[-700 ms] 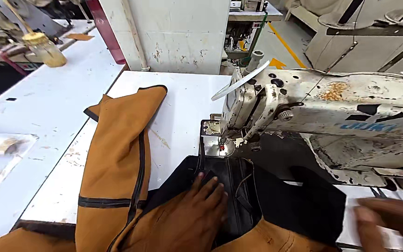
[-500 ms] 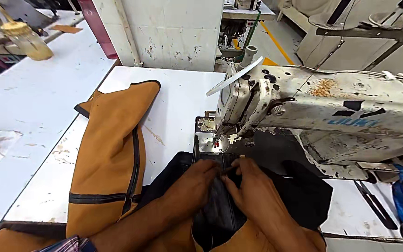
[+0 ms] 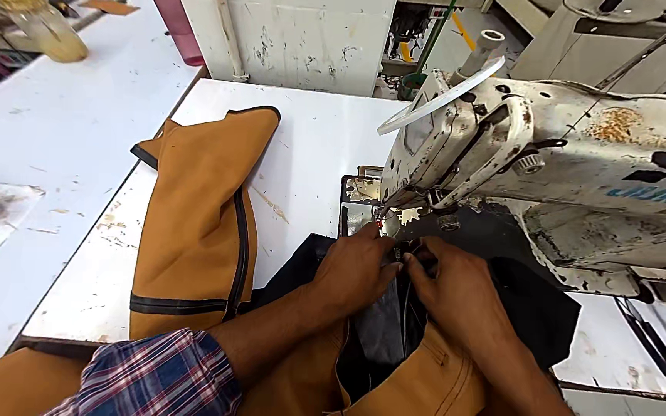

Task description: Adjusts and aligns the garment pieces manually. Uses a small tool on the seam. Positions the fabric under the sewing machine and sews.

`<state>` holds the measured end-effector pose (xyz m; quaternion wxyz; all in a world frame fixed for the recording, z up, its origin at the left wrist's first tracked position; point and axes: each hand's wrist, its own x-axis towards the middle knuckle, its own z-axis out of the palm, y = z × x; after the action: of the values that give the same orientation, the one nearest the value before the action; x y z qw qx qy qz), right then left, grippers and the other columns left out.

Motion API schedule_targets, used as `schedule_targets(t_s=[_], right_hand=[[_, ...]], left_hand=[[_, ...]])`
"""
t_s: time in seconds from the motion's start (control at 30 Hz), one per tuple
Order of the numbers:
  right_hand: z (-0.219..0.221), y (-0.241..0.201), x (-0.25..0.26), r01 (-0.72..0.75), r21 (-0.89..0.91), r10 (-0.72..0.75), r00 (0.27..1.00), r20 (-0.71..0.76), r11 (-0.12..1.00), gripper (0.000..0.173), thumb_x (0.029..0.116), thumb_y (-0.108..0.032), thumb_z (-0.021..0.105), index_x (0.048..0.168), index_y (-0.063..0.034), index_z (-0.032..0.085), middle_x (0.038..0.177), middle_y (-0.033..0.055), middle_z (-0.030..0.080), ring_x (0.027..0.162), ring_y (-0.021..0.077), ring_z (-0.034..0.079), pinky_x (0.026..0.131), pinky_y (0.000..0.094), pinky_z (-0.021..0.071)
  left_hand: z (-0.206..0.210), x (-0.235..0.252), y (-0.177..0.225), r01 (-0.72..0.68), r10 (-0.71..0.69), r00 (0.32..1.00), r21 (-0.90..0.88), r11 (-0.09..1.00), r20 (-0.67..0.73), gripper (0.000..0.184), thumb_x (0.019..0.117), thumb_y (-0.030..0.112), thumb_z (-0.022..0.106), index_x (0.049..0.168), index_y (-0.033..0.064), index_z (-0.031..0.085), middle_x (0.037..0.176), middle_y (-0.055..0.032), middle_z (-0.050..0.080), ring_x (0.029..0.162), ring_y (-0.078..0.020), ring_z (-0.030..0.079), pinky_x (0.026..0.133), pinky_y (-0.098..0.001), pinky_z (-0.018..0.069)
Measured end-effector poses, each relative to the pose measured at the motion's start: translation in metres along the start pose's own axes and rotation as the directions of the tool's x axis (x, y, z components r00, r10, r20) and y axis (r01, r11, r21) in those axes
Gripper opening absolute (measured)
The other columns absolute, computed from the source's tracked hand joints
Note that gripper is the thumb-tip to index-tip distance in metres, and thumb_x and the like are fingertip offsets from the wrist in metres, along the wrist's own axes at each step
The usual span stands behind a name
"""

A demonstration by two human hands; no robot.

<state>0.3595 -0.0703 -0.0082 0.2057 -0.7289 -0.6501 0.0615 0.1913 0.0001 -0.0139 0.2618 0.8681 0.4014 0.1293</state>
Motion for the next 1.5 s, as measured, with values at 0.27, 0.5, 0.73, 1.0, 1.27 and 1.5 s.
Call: schedule_targets(t_s=[0.27,0.5,0.73,1.0,1.27,1.5], right_hand=[[-0.004,0.006,0.006,-0.020,0.031,0.018,0.998,0.067,0.999,0.022,0.0982,-0.027,0.064,0.081,-0.0149,0.066,0.069,-0.0018,0.059,0.058,0.0141,0.058,0.053,0.0378,0.0503],[0.001,0.008,0.003,-0.012,0.044,0.009,0.998,0.064,0.999,0.025,0.1000,-0.029,0.062,0.080,-0.0147,0.065,0.075,-0.0007,0.057,0.062,0.0149,0.057,0.055,0.0372,0.0500],[0.002,0.009,0.002,0.001,0.067,-0.004,0.999,0.054,0.998,0.019,0.1000,-0.026,0.064,0.088,-0.0130,0.072,0.081,0.0009,0.064,0.068,0.0167,0.063,0.061,0.0399,0.0545],[0.004,0.007,0.004,-0.042,0.087,0.036,0.996,0.076,0.995,0.020,0.0998,-0.027,0.065,0.110,-0.0136,0.075,0.089,0.0026,0.069,0.074,0.0185,0.067,0.067,0.0411,0.0579],[0.012,0.017,0.005,0.029,0.200,-0.028,1.000,-0.007,0.979,0.028,0.0947,-0.031,0.068,0.120,-0.0188,0.064,0.077,-0.0113,0.067,0.060,0.0031,0.062,0.055,0.0248,0.0554],[0.028,-0.032,0.014,-0.080,0.239,0.074,0.997,0.033,0.968,0.039,0.0938,-0.018,0.068,0.132,-0.0129,0.059,0.078,-0.0008,0.063,0.062,0.0130,0.062,0.058,0.0333,0.0560]], left_hand=[[0.007,0.010,-0.007,-0.136,0.132,0.984,-0.032,0.990,-0.121,0.019,0.0989,0.025,0.068,0.108,0.0136,0.079,0.098,-0.0019,0.067,0.083,-0.0143,0.066,0.072,-0.0351,0.0573],[0.012,0.005,0.001,-0.131,0.130,0.984,-0.001,0.991,-0.122,0.010,0.0969,0.018,0.065,0.095,0.0107,0.072,0.092,-0.0020,0.060,0.081,-0.0136,0.062,0.071,-0.0317,0.0561],[0.015,-0.018,0.012,-0.098,0.097,0.995,-0.094,0.991,-0.014,0.014,0.0977,0.027,0.065,0.091,0.0179,0.072,0.088,0.0057,0.060,0.087,-0.0091,0.059,0.090,-0.0398,0.0484],[0.014,-0.049,0.016,-0.191,0.211,0.970,-0.159,0.969,0.123,0.017,0.0977,0.028,0.063,0.103,0.0141,0.073,0.109,0.0004,0.069,0.115,-0.0117,0.062,0.123,-0.0466,0.0286],[0.003,-0.033,-0.041,-0.531,0.513,0.847,0.240,0.813,0.136,0.060,0.1077,0.051,0.037,0.149,0.0101,0.052,0.157,-0.0070,0.048,0.150,-0.0189,0.037,0.127,-0.0445,0.0270],[-0.028,-0.039,-0.076,-0.579,0.527,0.811,0.221,0.785,0.252,0.061,0.1079,0.052,0.034,0.154,0.0139,0.047,0.162,-0.0052,0.041,0.154,-0.0184,0.030,0.128,-0.0424,0.0239]])
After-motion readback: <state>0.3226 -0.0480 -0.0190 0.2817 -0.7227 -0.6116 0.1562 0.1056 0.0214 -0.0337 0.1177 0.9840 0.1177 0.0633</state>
